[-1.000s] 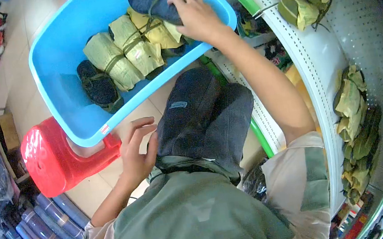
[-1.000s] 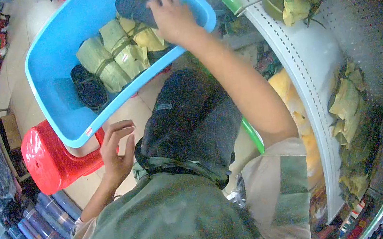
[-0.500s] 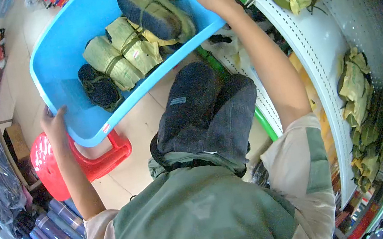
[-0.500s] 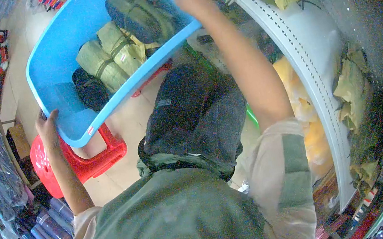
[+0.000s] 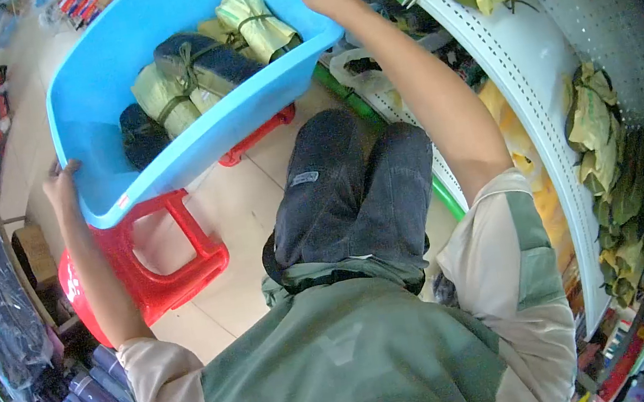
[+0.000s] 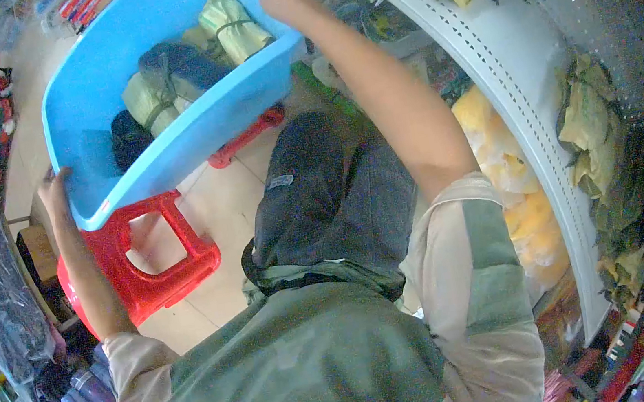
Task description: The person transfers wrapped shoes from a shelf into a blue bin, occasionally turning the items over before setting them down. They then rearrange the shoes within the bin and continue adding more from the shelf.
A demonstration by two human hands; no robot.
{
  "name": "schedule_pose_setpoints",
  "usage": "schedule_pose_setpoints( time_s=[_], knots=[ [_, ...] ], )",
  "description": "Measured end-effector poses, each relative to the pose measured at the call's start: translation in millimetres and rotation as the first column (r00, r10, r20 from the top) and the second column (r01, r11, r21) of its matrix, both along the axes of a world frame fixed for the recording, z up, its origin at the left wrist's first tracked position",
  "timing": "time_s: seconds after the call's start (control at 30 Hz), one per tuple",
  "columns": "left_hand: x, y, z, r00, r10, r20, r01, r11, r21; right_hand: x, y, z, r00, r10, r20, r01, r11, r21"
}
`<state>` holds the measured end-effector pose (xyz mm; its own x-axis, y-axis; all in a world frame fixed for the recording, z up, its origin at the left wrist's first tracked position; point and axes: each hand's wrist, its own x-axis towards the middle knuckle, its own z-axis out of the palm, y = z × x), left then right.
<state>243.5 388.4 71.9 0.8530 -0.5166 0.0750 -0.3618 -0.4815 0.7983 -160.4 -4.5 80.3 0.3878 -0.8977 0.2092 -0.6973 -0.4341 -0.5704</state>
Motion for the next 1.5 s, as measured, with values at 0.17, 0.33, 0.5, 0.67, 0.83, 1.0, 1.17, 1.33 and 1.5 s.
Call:
schedule_pose_setpoints(
  time_s=[0.17, 0.33, 0.5, 0.67, 0.83, 1.0, 1.17, 1.33, 1.5],
  knots=[
    [26, -19, -2, 0.996, -0.061, -0.069, 0.056, 0.997, -0.06, 11, -3, 0, 0.999, -0.033, 0.012, 0.033, 0.999, 0.037],
    [17, -26, -7, 0.983, 0.053, -0.177, -0.064, 0.997, -0.053, 20, -18, 10, 0.996, -0.002, -0.087, 0.007, 0.998, 0.056],
    [8, 1, -36, 0.634, -0.292, -0.716, -0.158, 0.857, -0.49, 8, -13, 26, 0.993, 0.032, -0.11, -0.017, 0.991, 0.131],
    [-24, -23, -170, 0.631, -0.106, -0.769, -0.356, 0.84, -0.408, -3, 9, 33, 0.988, 0.032, -0.148, -0.011, 0.99, 0.141],
    [-47, -58, -281, 0.689, 0.016, -0.724, -0.416, 0.827, -0.378, -3, 11, 24, 0.997, 0.028, -0.067, -0.022, 0.995, 0.093],
    [-54, -58, -347, 0.741, 0.087, -0.666, -0.428, 0.826, -0.368, -1, 3, 12, 1.0, 0.023, -0.015, -0.023, 0.999, 0.036],
    [-74, -51, -394, 0.774, 0.133, -0.619, -0.427, 0.831, -0.356, -5, 9, 20, 0.998, 0.047, 0.032, -0.05, 0.993, 0.108],
    [-99, -51, -412, 0.801, 0.168, -0.575, -0.41, 0.853, -0.322, -1, 3, 17, 0.999, 0.042, 0.026, -0.045, 0.994, 0.103],
    [-120, -34, -418, 0.824, 0.214, -0.525, -0.409, 0.865, -0.29, 2, 6, 24, 0.997, 0.075, 0.03, -0.078, 0.988, 0.131]
  ],
)
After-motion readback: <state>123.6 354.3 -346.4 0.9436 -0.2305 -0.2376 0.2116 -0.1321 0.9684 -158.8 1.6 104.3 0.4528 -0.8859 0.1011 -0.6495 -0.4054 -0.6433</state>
